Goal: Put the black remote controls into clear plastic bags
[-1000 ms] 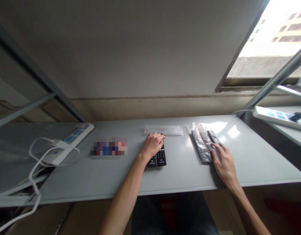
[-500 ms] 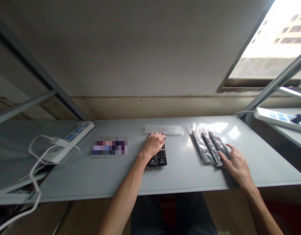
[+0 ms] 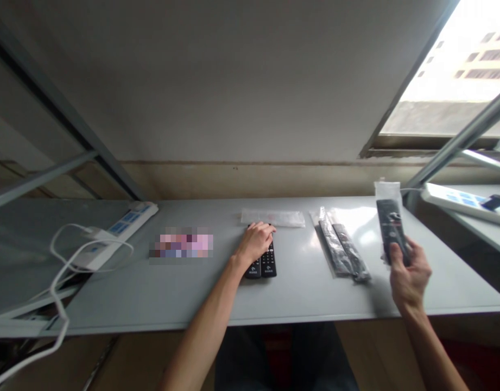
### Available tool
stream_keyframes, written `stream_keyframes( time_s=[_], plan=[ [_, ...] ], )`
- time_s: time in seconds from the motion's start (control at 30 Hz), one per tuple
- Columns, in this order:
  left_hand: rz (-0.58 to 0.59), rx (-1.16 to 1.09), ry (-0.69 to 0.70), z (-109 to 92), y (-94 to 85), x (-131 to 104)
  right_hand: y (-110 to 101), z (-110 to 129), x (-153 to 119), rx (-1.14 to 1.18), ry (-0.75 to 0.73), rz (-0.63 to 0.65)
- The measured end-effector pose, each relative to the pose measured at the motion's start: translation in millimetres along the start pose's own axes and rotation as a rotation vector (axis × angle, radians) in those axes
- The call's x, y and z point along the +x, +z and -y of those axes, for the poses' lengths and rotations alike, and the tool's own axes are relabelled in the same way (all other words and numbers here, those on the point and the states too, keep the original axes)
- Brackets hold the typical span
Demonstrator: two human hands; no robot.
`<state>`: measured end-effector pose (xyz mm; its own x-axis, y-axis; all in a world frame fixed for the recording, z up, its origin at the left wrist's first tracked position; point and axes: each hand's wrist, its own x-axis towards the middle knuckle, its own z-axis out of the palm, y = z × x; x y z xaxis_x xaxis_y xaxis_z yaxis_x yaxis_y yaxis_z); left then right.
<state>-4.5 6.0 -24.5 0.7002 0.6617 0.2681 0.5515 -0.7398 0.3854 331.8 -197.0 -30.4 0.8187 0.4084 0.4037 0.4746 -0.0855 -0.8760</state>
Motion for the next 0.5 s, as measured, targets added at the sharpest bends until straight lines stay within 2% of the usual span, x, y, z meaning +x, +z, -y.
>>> stream_keyframes(
  time_s=[0.13, 0.2, 0.27, 0.37, 0.43, 0.5],
  plan=[
    [-0.038, -0.041, 0.03, 1, 0.8, 1, 35, 50, 1, 0.406, -0.005, 0.124],
    [-0.122, -0.118, 0.06, 0, -2.5, 2, 61, 74, -2, 0.624, 0.016, 0.234],
    [-0.263, -0.258, 0.057, -1, -8.4, 2, 91, 94, -10, 0.775, 0.049, 0.363],
    [-0.471, -0.576, -0.027, 0, -18.1, 1, 134, 112, -25, 0.87, 0.118, 0.607],
    [-0.542, -0.818, -0.081, 3, -21.6, 1, 157, 116, -35, 0.847, 0.18, 0.769],
    [-0.595, -1.032, -0.152, 5, -21.5, 2, 172, 112, -41, 0.815, 0.221, 0.859]
  ],
)
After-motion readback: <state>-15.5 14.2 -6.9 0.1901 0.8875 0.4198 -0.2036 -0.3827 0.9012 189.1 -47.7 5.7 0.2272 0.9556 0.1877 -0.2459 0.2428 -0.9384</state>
